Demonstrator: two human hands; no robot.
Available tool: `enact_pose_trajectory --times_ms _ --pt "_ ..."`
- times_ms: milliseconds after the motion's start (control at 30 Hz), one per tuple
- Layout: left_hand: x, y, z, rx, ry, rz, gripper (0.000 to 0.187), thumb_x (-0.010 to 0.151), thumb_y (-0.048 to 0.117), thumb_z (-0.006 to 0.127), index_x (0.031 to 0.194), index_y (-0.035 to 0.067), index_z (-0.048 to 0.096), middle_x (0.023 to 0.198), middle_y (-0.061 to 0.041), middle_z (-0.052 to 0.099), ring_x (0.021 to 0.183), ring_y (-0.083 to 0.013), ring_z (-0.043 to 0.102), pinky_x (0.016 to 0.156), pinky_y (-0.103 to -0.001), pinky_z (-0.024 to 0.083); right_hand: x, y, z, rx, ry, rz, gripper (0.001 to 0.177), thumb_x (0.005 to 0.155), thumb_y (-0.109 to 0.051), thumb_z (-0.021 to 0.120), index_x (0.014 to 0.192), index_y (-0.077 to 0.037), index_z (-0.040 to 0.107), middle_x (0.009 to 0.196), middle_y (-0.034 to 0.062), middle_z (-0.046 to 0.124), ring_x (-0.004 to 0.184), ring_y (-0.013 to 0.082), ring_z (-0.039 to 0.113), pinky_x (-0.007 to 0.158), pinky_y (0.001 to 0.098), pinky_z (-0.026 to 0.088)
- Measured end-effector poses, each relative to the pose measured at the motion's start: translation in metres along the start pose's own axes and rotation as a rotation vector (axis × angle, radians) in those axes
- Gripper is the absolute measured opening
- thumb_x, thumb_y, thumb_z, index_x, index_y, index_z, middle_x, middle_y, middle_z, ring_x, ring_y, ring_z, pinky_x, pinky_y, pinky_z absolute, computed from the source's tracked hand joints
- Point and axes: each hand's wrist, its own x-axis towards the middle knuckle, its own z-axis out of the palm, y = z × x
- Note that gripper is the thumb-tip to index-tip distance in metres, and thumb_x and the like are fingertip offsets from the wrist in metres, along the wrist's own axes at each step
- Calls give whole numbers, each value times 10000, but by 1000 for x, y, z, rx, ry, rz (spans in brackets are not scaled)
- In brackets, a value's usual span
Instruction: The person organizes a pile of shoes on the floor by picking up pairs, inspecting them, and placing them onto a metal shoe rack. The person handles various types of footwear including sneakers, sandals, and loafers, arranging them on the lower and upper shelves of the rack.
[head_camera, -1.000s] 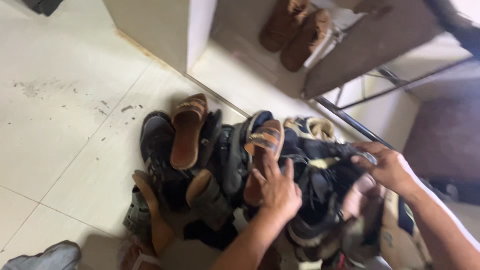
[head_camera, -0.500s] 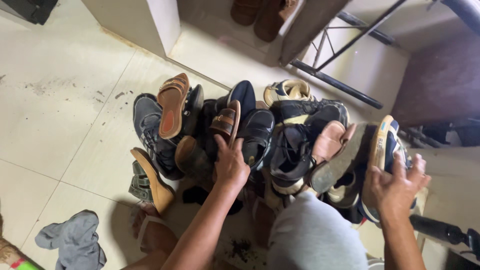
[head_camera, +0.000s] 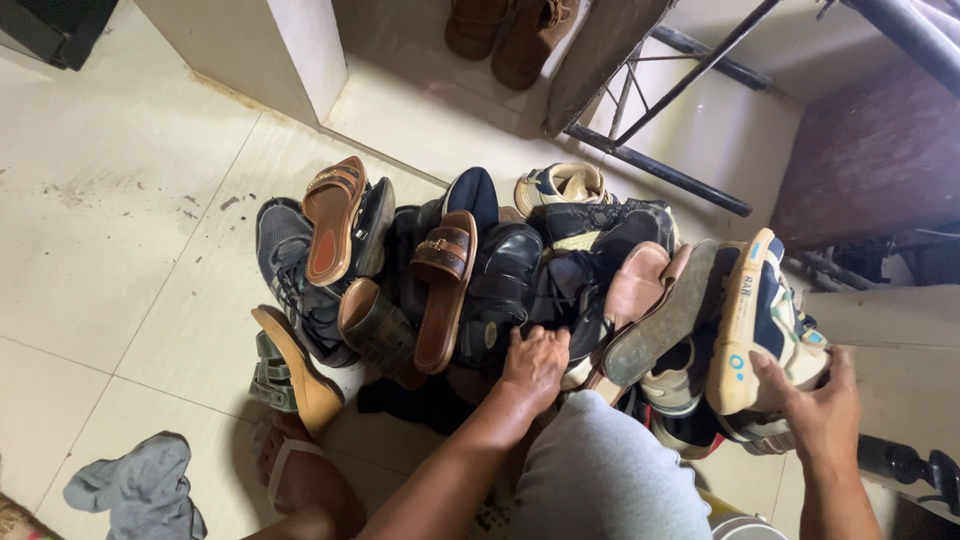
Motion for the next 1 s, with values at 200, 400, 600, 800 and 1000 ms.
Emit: enact_pose_trajectory --times_ms 200,400,600,800,1000 --pt "-8 -11 -25 -29 153 81 291 728 59 720 1012 85 658 1029 -63 696 1094 -267 618 980 -499 469 -34 -34 -7 -113 11 -118 1051 707 -249 929 1585 63 442 1262 350 651 1057 381 697 854 431 574" --pt "-29 -13 -72 -142 389 67 174 806 97 726 964 99 652 988 -65 682 1020 -289 626 863 -467 506 -53 -82 -17 270 0 -203 806 847 -44 814 1583 26 494 1259 263 696 1067 254 711 870 353 606" --pt "-37 -28 -151 -340 600 -46 292 775 162 775 1024 72 651 975 -125 650 959 -355 602 787 -475 498 -47 -119 16 448 -57 -380 749 853 -8 819 1526 52 495 1341 204 664 1143 211 688 969 336 590" --pt "-37 -64 -206 -148 756 -187 252 792 145 819 927 68 620 934 -96 646 942 -339 598 872 -486 490 -72 -131 133 576 -518 -606 831 700 14 862 1451 -79 517 1436 172 580 1323 274 565 1104 393 460" --pt "-46 -84 -195 -115 737 -161 289 744 96 802 981 52 642 963 -98 653 978 -336 591 904 -483 482 -80 -180 98 -191 -1073 -416 968 831 -263 799 1619 -280 237 1258 100 710 1128 239 697 991 383 518"
